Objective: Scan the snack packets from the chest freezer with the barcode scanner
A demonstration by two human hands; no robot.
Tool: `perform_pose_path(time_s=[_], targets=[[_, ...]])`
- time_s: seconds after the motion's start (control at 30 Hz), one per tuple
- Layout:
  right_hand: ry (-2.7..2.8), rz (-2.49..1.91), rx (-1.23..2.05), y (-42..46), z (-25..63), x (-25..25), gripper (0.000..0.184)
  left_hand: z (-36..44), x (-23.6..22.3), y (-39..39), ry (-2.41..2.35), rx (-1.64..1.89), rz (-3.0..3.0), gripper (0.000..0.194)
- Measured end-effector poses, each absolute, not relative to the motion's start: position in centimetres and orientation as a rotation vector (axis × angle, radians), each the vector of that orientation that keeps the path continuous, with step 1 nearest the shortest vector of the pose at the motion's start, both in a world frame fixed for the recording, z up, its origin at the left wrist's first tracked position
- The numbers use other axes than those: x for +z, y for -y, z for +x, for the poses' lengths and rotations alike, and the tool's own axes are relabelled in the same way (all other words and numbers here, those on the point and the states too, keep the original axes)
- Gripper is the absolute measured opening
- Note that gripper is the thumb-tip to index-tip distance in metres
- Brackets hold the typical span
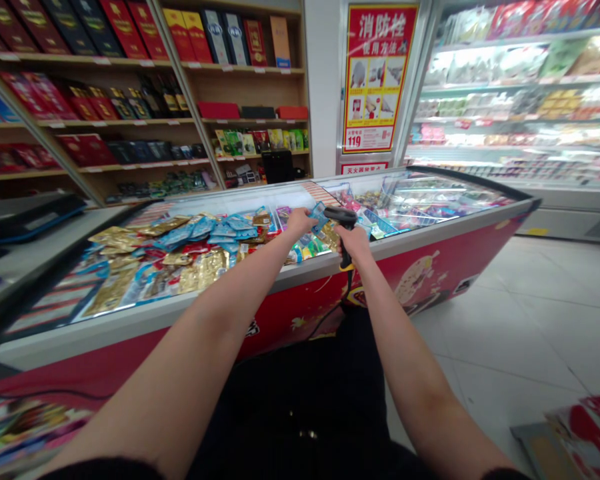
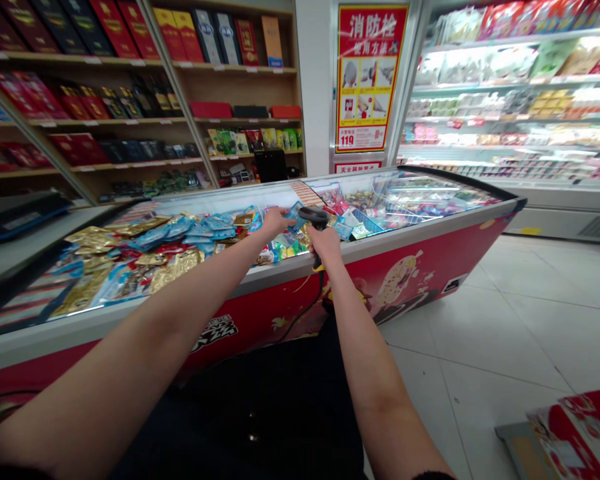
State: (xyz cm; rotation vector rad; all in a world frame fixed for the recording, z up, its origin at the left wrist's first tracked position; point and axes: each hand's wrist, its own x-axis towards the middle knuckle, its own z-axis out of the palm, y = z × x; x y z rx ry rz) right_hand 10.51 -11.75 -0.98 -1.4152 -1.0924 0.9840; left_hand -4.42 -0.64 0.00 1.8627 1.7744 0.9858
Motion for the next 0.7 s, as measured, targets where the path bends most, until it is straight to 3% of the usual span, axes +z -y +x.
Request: perform_pose_path(time_s=[0.37,0.7], targets=[[1.1,-1.369,1.044,12.2,7.2,0.2,0.023,-7.2,0.1,2.0,-1.758,1.073,1.756,0.03],[1.14,-1.209,1.289,12.4,0.0,1.0,0.024,-17.4,1.1,3.5,-1.923,1.32,1.549,0.036]])
